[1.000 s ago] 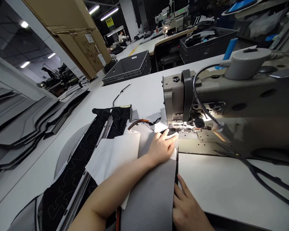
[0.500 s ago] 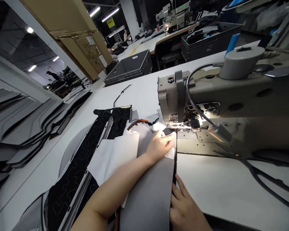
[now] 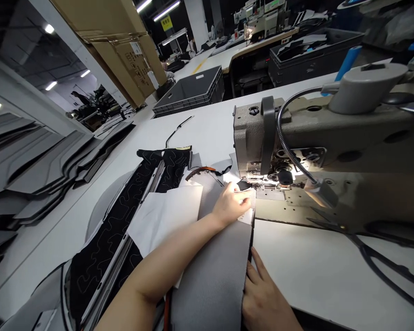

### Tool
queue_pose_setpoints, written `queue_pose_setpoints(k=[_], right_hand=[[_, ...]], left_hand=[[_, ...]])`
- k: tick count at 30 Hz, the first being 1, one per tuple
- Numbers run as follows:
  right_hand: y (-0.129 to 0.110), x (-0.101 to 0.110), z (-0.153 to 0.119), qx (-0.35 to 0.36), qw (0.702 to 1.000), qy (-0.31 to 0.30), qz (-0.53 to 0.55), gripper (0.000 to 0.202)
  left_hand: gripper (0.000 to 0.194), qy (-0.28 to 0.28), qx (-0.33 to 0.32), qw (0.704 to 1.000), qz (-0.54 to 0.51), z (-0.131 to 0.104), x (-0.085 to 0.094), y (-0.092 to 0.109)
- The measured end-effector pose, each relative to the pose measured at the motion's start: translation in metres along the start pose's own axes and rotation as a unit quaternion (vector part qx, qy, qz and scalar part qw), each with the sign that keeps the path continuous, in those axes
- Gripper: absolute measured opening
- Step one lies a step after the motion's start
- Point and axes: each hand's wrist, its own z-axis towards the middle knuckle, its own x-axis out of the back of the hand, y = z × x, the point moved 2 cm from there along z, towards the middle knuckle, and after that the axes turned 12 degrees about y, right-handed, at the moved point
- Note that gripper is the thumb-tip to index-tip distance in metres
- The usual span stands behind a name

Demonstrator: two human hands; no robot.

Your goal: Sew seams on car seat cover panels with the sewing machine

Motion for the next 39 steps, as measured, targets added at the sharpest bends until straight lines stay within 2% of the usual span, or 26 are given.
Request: queue_pose_setpoints(k=[3, 7, 11, 13, 14, 17, 18, 20, 22, 24, 29, 34, 39], right_hand=[[-0.002, 0.003, 0.0, -0.009, 1.0, 0.014, 0.005, 0.03], [-0.016, -0.003, -0.011, -0.006, 0.998, 0.061, 0.008, 0.032], [-0.03, -0.012, -0.024, -0.017, 0.995, 0.098, 0.023, 0.028], [-0.032, -0.012, -0.025, -0.01, 0.993, 0.115, 0.027, 0.029], [-0.033, -0.011, -0.025, -0.005, 0.992, 0.123, 0.025, 0.031], [-0.033, -0.01, -0.024, 0.01, 0.992, 0.127, 0.014, 0.031], [-0.034, -0.01, -0.024, 0.014, 0.992, 0.126, 0.012, 0.029], [-0.035, -0.012, -0.025, 0.01, 0.992, 0.125, 0.017, 0.026], [-0.037, -0.016, -0.028, 0.001, 0.992, 0.126, 0.024, 0.025], [-0.039, -0.017, -0.03, -0.003, 0.992, 0.126, 0.025, 0.023], [-0.041, -0.011, -0.027, 0.0, 0.992, 0.126, 0.02, 0.023], [-0.032, -0.005, -0.02, -0.009, 0.992, 0.117, 0.036, 0.034], [-0.012, 0.002, -0.008, -0.02, 0.993, 0.095, 0.066, 0.038]], left_hand=[[0.021, 0.003, -0.009, 1.0, 0.01, 0.001, -0.004, 0.0], [0.019, 0.012, -0.028, 0.999, 0.036, 0.004, -0.009, 0.0], [0.022, 0.012, -0.068, 0.989, 0.128, 0.005, 0.0, 0.011], [0.023, -0.047, -0.078, 0.981, 0.174, -0.002, 0.011, 0.024], [0.03, -0.095, -0.073, 0.975, 0.185, -0.007, 0.018, 0.031], [0.081, -0.263, -0.017, 0.948, 0.178, -0.026, 0.041, 0.052], [0.089, -0.311, 0.01, 0.934, 0.173, -0.031, 0.047, 0.056], [0.09, -0.379, 0.051, 0.909, 0.166, -0.036, 0.057, 0.06], [0.088, -0.408, 0.078, 0.897, 0.152, -0.036, 0.061, 0.059], [0.089, -0.41, 0.106, 0.898, 0.12, -0.033, 0.06, 0.055], [0.092, -0.372, 0.164, 0.913, 0.026, -0.034, 0.052, 0.047], [0.091, -0.35, 0.161, 0.923, -0.019, -0.032, 0.044, 0.044], [0.089, -0.32, 0.164, 0.933, -0.017, -0.015, 0.031, 0.041]])
